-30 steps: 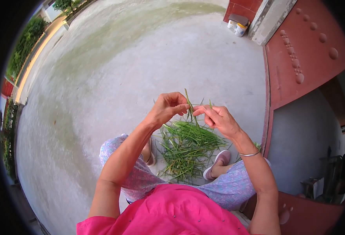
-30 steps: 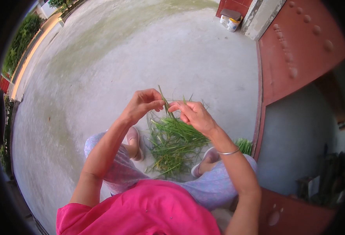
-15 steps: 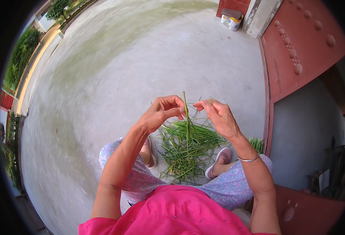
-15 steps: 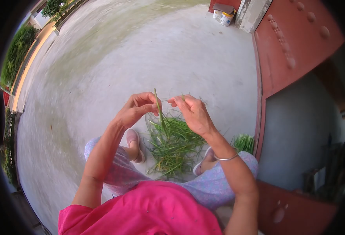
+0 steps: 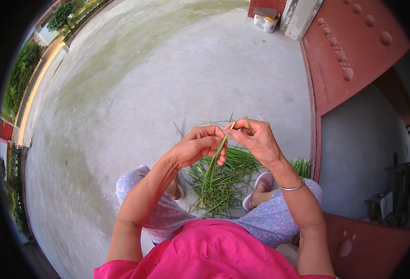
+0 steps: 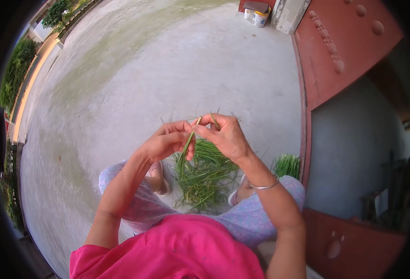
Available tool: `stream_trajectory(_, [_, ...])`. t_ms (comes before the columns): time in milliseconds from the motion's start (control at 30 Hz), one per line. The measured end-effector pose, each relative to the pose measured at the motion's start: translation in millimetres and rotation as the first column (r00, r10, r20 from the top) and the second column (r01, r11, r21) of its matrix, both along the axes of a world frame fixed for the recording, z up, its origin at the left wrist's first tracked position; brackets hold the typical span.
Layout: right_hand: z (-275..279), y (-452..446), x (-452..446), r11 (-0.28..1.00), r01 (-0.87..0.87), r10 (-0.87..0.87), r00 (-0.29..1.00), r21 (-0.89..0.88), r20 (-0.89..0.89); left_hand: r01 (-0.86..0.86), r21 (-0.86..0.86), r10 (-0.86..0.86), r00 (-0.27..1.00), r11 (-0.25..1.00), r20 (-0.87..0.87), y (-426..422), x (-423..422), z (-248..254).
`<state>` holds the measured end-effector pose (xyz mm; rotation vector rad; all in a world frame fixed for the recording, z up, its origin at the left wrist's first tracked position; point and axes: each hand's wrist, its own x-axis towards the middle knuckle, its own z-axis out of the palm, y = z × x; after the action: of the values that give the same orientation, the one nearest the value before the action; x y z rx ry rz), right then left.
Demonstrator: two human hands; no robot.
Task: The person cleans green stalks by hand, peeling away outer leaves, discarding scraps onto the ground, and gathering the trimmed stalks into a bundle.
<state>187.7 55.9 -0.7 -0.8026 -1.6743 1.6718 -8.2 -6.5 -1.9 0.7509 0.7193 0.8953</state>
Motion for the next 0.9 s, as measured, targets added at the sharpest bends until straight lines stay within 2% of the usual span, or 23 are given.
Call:
stream_trajectory(67, [-1, 1, -1, 0.999, -0.005, 0.003, 0.998, -0.040, -0.063, -0.023, -0.028, 0.023, 1.000, 0.999, 0.007, 0, 2, 6])
stream_trajectory(167, [-3, 2, -2, 0.998, -0.011, 0.008, 0.999, -0.058, -0.040, -0.009, 0.133, 0.030, 0.987, 0.991, -0.158, -1, 0, 0])
stream_trajectory(267, [-3, 4, -1, 0.997, -0.001, 0.000, 1.000, -0.074, -0.008, -0.035, 0.110, 0.054, 0.982, 0.993, -0.178, -2, -2, -1])
stream_trajectory(333, [5, 7, 0, 0.997, 0.057, -0.057, 0.998, -0.059, -0.013, -0.046, 0.105, 0.064, 0.982, 0.993, -0.178, -3, -4, 0])
stream_trajectory(633, [9, 12, 4, 0.993, 0.118, -0.118, 0.993, -0.024, -0.023, -0.073, 0.024, 0.075, 0.991, 0.997, -0.111, -5, -10, 1])
stream_trajectory(733, [7, 10, 5, 0.995, 0.084, -0.084, 0.996, -0.057, -0.001, -0.090, 0.006, 0.091, 0.991, 0.996, -0.100, -6, -9, 0])
stream_trajectory(900, [4, -2, -7, 0.990, -0.065, 0.055, 0.995, -0.122, -0.083, -0.040, 0.026, 0.043, 0.990, 0.999, -0.133, -5, -10, 0])
